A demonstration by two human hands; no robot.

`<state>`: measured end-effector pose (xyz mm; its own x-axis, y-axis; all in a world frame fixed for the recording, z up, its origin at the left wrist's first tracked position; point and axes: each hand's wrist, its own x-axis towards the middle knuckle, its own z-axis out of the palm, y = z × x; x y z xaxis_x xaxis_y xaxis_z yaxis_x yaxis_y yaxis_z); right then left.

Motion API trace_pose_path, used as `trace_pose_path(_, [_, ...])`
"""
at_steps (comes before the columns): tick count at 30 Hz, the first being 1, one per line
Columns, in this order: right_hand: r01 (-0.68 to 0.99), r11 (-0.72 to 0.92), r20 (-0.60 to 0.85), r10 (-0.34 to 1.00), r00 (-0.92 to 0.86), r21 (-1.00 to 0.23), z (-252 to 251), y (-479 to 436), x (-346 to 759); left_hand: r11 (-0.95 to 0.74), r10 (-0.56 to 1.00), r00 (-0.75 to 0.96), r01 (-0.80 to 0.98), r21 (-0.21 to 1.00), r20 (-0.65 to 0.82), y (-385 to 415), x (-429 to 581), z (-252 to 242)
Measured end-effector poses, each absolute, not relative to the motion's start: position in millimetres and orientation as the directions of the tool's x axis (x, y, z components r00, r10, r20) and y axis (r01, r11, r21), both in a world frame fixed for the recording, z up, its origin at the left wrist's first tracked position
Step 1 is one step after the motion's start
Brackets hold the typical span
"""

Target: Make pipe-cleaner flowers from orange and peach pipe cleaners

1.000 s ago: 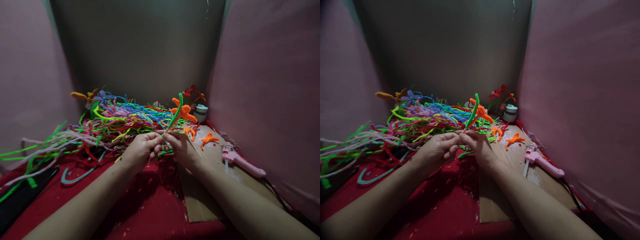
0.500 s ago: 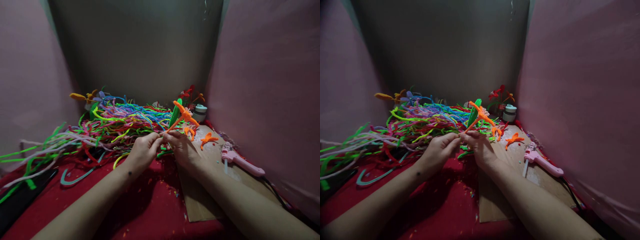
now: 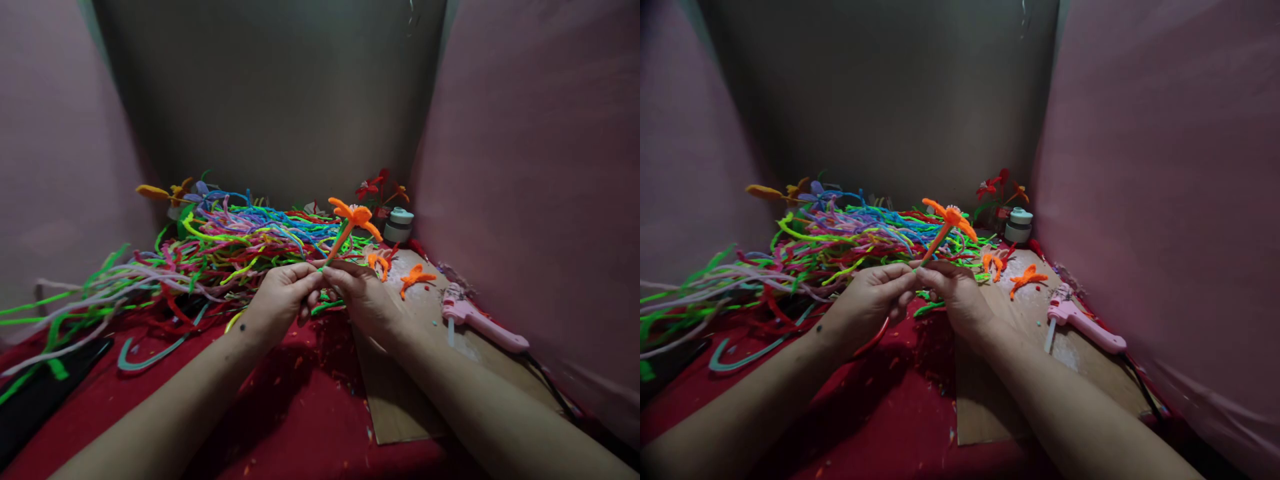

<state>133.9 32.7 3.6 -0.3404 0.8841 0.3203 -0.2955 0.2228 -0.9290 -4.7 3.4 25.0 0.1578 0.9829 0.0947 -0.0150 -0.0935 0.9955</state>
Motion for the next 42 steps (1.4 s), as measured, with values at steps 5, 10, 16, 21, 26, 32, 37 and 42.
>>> trace_pose_path(5, [-0.421, 0.123, 0.313, 0.852, -0.419, -0.899, -2, 36, 134, 0.129, 0.93, 0.368, -0.301, 0.945, -0.01, 4, -10, 26])
trace_pose_path(10, [-0.396, 0.18, 0.335, 0.867, -0.369, -0.9, -5, 36, 132, 0.064, 0.897, 0.441, -0.13, 0.989, 0.0, 6, -15, 29])
trace_pose_path(16, [-0.322, 0.179, 0.248, 0.951, -0.185, -0.93, -7, 38, 130, -0.481, 0.835, 0.194, 0.714, 0.51, 0.515, 5, -8, 13])
trace_pose_path(21, [-0.322, 0.143, 0.219, 0.952, -0.215, -0.936, -8, 33, 129, -0.423, 0.774, 0.225, 0.879, 0.219, 0.591, 5, -9, 1])
trace_pose_path(26, [-0.397, 0.088, 0.181, 0.962, -0.204, -0.914, -6, 29, 125, -0.477, 0.737, 0.329, 0.872, 0.11, 0.59, 7, -12, 1])
trace_pose_path(32, [-0.315, 0.154, 0.239, 0.937, -0.254, -0.937, 3, 25, 128, -0.554, 0.701, 0.312, 0.804, 0.215, 0.641, 10, -15, 0])
trace_pose_path(37, [-0.232, 0.295, 0.352, 0.897, -0.266, -0.927, 1, 27, 129, -0.583, 0.705, 0.226, 0.724, 0.369, 0.672, 7, -12, 6])
trace_pose_path(42, [-0.308, 0.18, 0.266, 0.928, -0.263, -0.934, 4, 28, 129, -0.371, 0.926, 0.087, 0.387, 0.844, 0.367, 3, -4, 20])
